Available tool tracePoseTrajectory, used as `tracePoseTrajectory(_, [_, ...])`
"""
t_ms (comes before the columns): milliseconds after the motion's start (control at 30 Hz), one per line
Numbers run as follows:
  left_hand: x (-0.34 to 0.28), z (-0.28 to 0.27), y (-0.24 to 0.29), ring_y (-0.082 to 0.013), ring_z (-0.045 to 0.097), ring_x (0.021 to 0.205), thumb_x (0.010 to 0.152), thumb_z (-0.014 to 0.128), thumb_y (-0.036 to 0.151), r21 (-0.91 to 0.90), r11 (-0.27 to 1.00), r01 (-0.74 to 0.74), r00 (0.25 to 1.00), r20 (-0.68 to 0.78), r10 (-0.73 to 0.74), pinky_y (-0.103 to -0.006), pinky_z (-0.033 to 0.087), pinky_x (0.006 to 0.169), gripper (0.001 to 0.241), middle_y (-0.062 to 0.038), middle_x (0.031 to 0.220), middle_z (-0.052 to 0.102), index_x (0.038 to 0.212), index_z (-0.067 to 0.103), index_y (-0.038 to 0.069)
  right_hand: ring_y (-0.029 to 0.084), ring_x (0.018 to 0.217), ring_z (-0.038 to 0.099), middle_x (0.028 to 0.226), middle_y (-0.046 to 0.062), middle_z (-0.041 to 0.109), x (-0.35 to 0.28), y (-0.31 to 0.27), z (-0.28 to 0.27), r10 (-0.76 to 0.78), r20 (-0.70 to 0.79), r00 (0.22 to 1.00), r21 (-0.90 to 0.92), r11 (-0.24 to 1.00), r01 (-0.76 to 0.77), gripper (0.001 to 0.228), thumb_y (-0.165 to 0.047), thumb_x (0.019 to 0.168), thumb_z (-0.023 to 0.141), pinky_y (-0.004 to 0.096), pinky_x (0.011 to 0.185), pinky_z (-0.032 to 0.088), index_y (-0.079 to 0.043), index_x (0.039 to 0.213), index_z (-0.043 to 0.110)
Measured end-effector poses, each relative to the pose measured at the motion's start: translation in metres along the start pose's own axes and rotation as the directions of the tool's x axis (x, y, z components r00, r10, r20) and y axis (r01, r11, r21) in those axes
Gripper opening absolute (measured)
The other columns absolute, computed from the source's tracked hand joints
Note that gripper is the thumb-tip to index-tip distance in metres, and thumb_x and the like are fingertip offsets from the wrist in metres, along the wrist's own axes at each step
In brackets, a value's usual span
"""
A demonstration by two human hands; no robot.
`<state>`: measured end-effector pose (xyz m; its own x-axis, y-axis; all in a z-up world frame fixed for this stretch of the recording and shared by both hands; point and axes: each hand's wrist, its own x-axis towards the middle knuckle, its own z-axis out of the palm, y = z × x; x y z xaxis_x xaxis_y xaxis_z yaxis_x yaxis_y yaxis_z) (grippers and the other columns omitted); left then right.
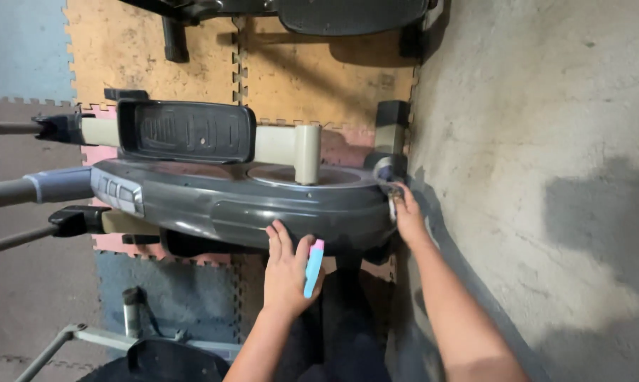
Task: Cleaning various parts of elliptical machines using a spray bottle and a cloth.
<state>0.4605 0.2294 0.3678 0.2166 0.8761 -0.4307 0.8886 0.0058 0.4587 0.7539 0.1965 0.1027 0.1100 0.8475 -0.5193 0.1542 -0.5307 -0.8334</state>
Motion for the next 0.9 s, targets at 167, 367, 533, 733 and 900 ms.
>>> tracePoseTrajectory(167, [0.000, 0.004, 0.000, -0.0705, 0.022, 0.138, 0.069, 0.076, 0.025, 0.009, 1.000, 0.016, 1.000, -0.012, -0.016, -0.0583, 0.028, 0.115, 0.063, -0.054, 0.148, 0.020, 0.127, 0.056, 0.009, 0.035, 0.112, 0.065, 0.124, 0.022, 0.067, 0.050, 0.059, -0.016, 0.365, -0.069, 0.928, -0.267, 0.890, -0.370, 0.045, -0.035, 0.106, 0.047, 0.044, 0.096, 0.049, -0.007, 0.140, 0.056])
tracePoseTrajectory(367, [0.000, 0.002, -0.003, -0.0707, 0.021, 0.138, 0.069, 0.076, 0.025, 0.022, 1.000, 0.005, 0.999, 0.041, -0.005, -0.0581, 0.028, 0.115, 0.066, -0.055, 0.147, 0.018, 0.130, 0.056, 0.009, 0.040, 0.110, 0.064, 0.121, 0.026, 0.066, 0.048, 0.144, -0.006, 0.493, -0.271, 0.827, -0.117, 0.835, -0.537, 0.041, -0.035, 0.106, 0.048, 0.050, 0.091, 0.050, -0.001, 0.126, 0.061])
tracePoseTrajectory(533, [0.004, -0.001, -0.005, -0.0716, 0.022, 0.136, 0.073, 0.076, 0.027, 0.067, 0.998, -0.021, 0.996, 0.083, 0.015, -0.0584, 0.029, 0.115, 0.065, -0.055, 0.146, 0.018, 0.132, 0.056, 0.012, 0.045, 0.104, 0.065, 0.115, 0.028, 0.068, -0.035, 0.082, 0.019, 0.442, -0.400, 0.803, -0.142, 0.836, -0.531, 0.038, -0.030, 0.106, 0.047, 0.050, 0.087, 0.051, 0.000, 0.124, 0.061])
tracePoseTrajectory(733, [0.001, -0.015, -0.013, -0.0695, 0.027, 0.134, 0.070, 0.077, 0.028, -0.006, 1.000, -0.016, 0.991, 0.130, 0.016, -0.0570, 0.036, 0.109, 0.069, -0.052, 0.147, 0.022, 0.133, 0.055, 0.012, 0.049, 0.097, 0.066, 0.104, 0.030, 0.069, -0.131, -0.093, 0.092, 0.194, -0.484, 0.853, -0.226, 0.914, -0.336, 0.035, -0.027, 0.106, 0.046, 0.053, 0.080, 0.051, 0.000, 0.125, 0.060])
tracePoseTrajectory(900, [-0.012, -0.007, -0.070, -0.0608, 0.039, 0.135, 0.076, 0.075, 0.027, -0.303, 0.935, -0.183, 0.983, -0.064, 0.172, -0.0535, 0.046, 0.105, 0.078, -0.045, 0.150, 0.035, 0.144, 0.045, 0.003, 0.047, 0.120, 0.060, 0.121, 0.029, 0.064, -0.176, -0.149, 0.177, 0.113, -0.396, 0.911, -0.274, 0.933, -0.234, 0.023, -0.023, 0.106, 0.049, 0.052, 0.105, 0.048, -0.004, 0.114, 0.060])
